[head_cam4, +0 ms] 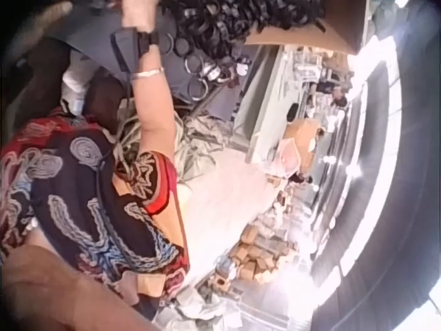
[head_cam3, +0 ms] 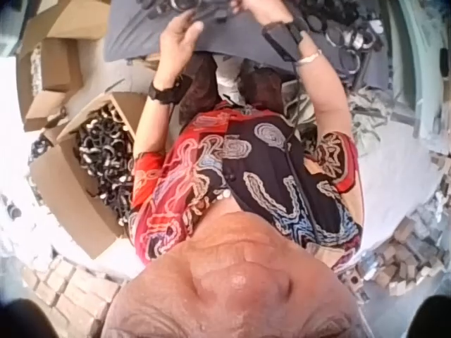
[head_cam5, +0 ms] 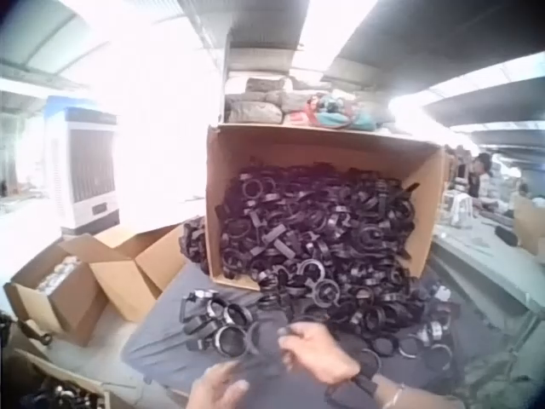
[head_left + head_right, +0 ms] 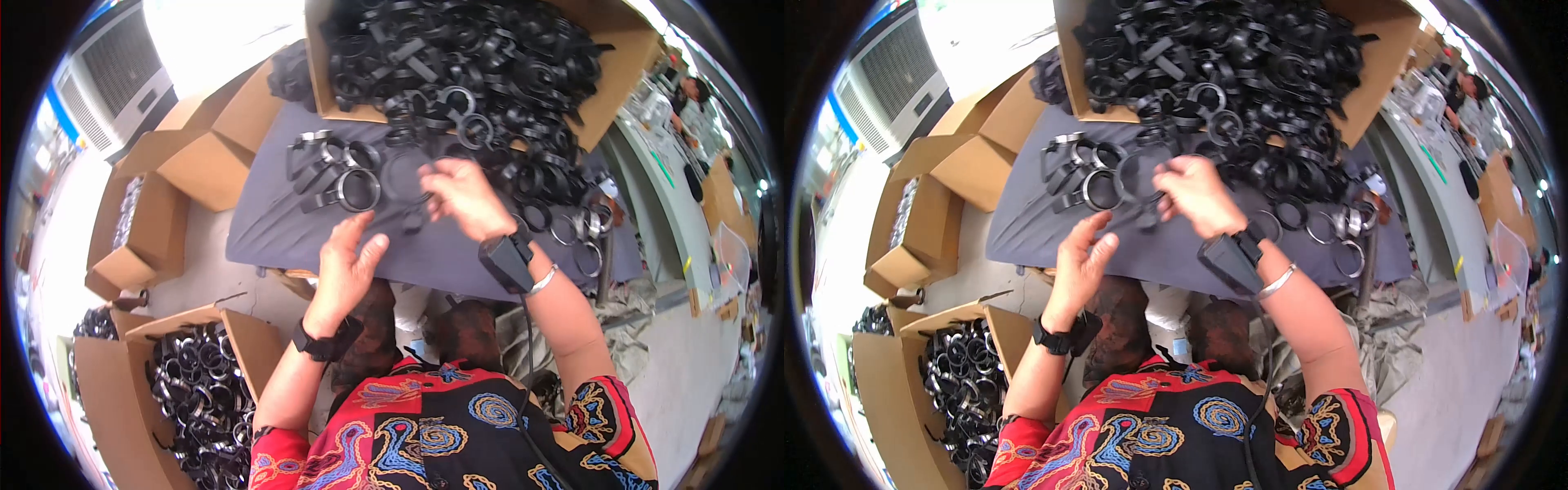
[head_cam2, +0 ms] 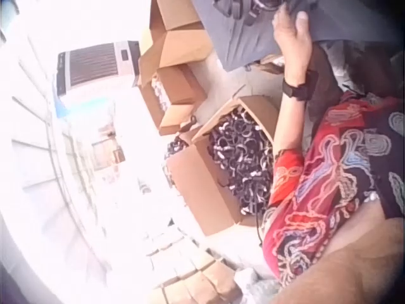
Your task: Assembling metal rings or clamps onto black plastic rings in a factory setting.
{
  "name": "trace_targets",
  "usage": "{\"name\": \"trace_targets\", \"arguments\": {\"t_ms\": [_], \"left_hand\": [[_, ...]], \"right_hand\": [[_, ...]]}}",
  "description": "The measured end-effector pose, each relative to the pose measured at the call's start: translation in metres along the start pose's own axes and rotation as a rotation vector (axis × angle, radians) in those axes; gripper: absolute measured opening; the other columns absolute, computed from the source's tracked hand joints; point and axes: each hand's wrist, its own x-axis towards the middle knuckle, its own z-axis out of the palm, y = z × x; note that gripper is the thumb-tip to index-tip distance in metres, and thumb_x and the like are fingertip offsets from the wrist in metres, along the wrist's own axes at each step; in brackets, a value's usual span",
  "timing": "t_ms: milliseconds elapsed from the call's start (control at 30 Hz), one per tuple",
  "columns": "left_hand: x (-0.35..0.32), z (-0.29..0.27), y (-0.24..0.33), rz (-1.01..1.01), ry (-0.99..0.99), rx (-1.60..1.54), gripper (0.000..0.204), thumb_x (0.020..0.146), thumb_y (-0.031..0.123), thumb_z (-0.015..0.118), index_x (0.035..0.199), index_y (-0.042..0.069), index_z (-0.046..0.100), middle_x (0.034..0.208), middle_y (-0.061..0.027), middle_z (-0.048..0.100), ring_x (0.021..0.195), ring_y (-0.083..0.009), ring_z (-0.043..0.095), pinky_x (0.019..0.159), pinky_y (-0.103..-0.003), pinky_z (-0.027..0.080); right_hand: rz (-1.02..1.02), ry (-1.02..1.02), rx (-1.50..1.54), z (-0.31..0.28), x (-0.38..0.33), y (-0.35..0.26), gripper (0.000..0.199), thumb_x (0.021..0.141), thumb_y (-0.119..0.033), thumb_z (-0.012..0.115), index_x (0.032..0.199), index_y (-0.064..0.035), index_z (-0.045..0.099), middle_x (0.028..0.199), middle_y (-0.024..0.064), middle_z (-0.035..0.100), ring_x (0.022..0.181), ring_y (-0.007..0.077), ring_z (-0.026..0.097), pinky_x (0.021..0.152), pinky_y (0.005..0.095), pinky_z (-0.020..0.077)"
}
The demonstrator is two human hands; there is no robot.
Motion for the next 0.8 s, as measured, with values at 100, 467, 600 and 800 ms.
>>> {"name": "trace_targets", "arguments": {"t_ms": [100,467,600,800], "left_hand": [[-0.025,0.019,0.006,-0.240,-0.210,-0.340,0.029,0.092,0.020,0.057,0.106,-0.005,0.059,0.094,-0.0127,0.065,0.086,-0.0178,0.060,0.079,-0.028,0.045],[-0.071,0.019,-0.026,-0.682,-0.191,-0.684,0.025,0.094,0.017,0.051,0.076,0.002,0.057,0.069,-0.0046,0.057,0.066,-0.0126,0.054,0.066,-0.027,0.042],[-0.075,0.021,-0.031,-0.679,-0.156,-0.714,0.023,0.093,0.015,0.053,0.075,0.001,0.058,0.067,-0.0025,0.056,0.063,-0.0103,0.051,0.065,-0.025,0.042],[-0.067,0.005,-0.037,-0.674,-0.222,-0.625,0.024,0.093,0.015,0.053,0.073,0.002,0.058,0.067,-0.0035,0.058,0.063,-0.0110,0.052,0.065,-0.026,0.042]], "right_hand": [[0.098,-0.108,0.173,0.005,-0.032,0.028,0.026,0.088,-0.012,0.060,0.107,0.0054,0.056,0.082,0.0045,0.059,0.062,0.0123,0.060,0.054,0.0258,0.0523],[-0.121,0.551,-1.545,-0.094,-0.072,0.059,0.055,0.078,-0.045,0.068,0.095,0.0063,0.059,0.090,0.0195,0.060,0.082,0.0354,0.062,0.069,0.0419,0.0512],[-0.024,0.482,-1.631,-0.098,-0.059,0.072,0.056,0.075,-0.046,0.070,0.095,0.0059,0.059,0.094,0.0192,0.060,0.084,0.0332,0.062,0.072,0.0398,0.0522],[-0.081,0.131,-1.488,-0.109,-0.065,0.053,0.074,0.068,-0.027,0.072,0.130,0.0018,0.044,0.114,0.0207,0.055,0.109,0.0360,0.052,0.092,0.0405,0.0461]]}}
